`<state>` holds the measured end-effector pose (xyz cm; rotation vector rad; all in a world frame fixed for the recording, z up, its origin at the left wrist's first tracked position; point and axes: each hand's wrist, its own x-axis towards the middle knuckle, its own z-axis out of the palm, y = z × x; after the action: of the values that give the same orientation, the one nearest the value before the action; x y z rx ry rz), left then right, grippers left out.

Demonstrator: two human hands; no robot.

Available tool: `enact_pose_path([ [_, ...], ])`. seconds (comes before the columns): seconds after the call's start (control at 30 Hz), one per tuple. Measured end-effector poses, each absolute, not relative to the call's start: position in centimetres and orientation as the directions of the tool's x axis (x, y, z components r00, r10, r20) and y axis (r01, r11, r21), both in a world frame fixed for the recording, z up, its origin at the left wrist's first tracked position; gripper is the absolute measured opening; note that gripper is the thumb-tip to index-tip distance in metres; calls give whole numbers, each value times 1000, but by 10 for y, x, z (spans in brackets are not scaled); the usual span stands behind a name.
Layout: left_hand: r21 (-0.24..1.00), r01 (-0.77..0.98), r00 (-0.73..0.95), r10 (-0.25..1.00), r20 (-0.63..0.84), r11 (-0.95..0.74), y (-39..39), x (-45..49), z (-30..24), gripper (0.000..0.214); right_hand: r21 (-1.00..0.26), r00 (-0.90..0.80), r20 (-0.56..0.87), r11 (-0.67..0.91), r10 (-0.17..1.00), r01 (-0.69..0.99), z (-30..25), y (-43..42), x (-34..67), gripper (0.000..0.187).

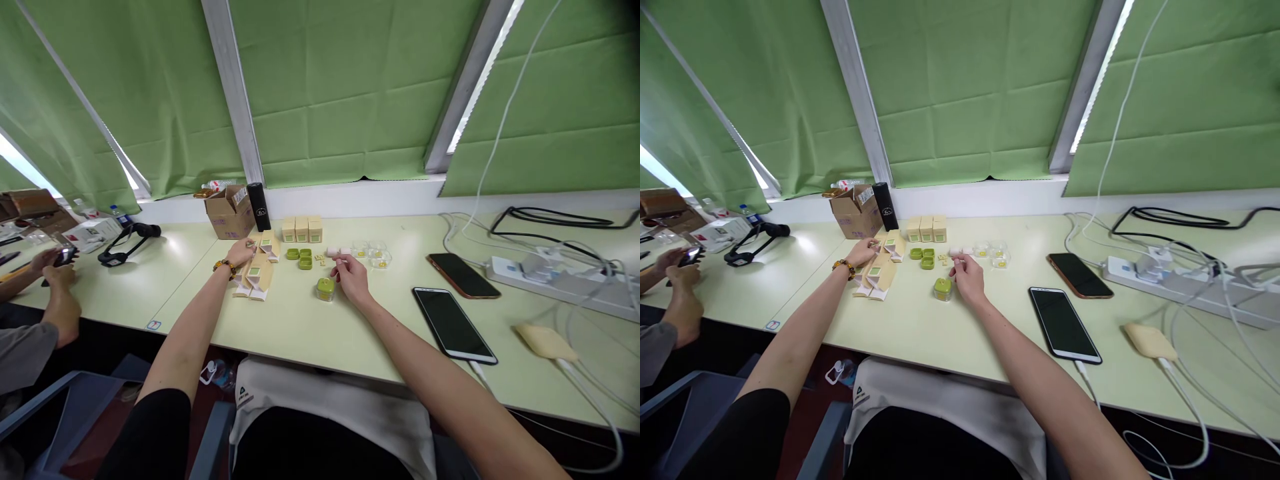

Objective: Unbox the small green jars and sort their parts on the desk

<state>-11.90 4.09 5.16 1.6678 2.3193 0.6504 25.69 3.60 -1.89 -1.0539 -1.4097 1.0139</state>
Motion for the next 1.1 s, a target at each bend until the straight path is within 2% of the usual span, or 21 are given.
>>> enact_pose_path([
  [0.3,469,844,-370,915,162,259,-1,-109,64,57,-965,-54,242,246,969,85,-14,32,257,48],
  [0.4,370,922,-269,873,407,111,-33,-81,75,53,-968,-46,236,239,971,76,-13,32,257,49],
  [0.47,369,929,-181,853,490,-14,-51,-52,79,48,-971,-37,231,233,972,60,-13,33,257,48],
  [0.53,400,898,-36,874,484,-184,-62,-19,78,45,-974,-28,223,224,974,40,-13,35,257,46],
  [0.63,443,798,229,885,406,-409,-65,27,67,57,-978,-18,208,209,978,13,-15,39,258,40],
  [0.77,481,741,406,883,236,-469,-49,67,47,79,-974,-16,224,225,974,20,-17,42,260,31],
  [0.83,481,749,427,887,176,-456,-38,76,40,76,-969,-6,241,241,971,47,-17,42,262,29],
  [0.93,506,755,395,905,155,-416,-23,79,35,59,-963,31,259,255,966,82,-15,41,262,32],
  [1.0,564,721,356,913,197,-403,-12,77,34,50,-964,46,258,255,965,75,-14,39,261,37],
  [1.1,709,565,296,906,304,-422,1,73,33,44,-970,22,243,243,970,6,-10,36,258,38],
])
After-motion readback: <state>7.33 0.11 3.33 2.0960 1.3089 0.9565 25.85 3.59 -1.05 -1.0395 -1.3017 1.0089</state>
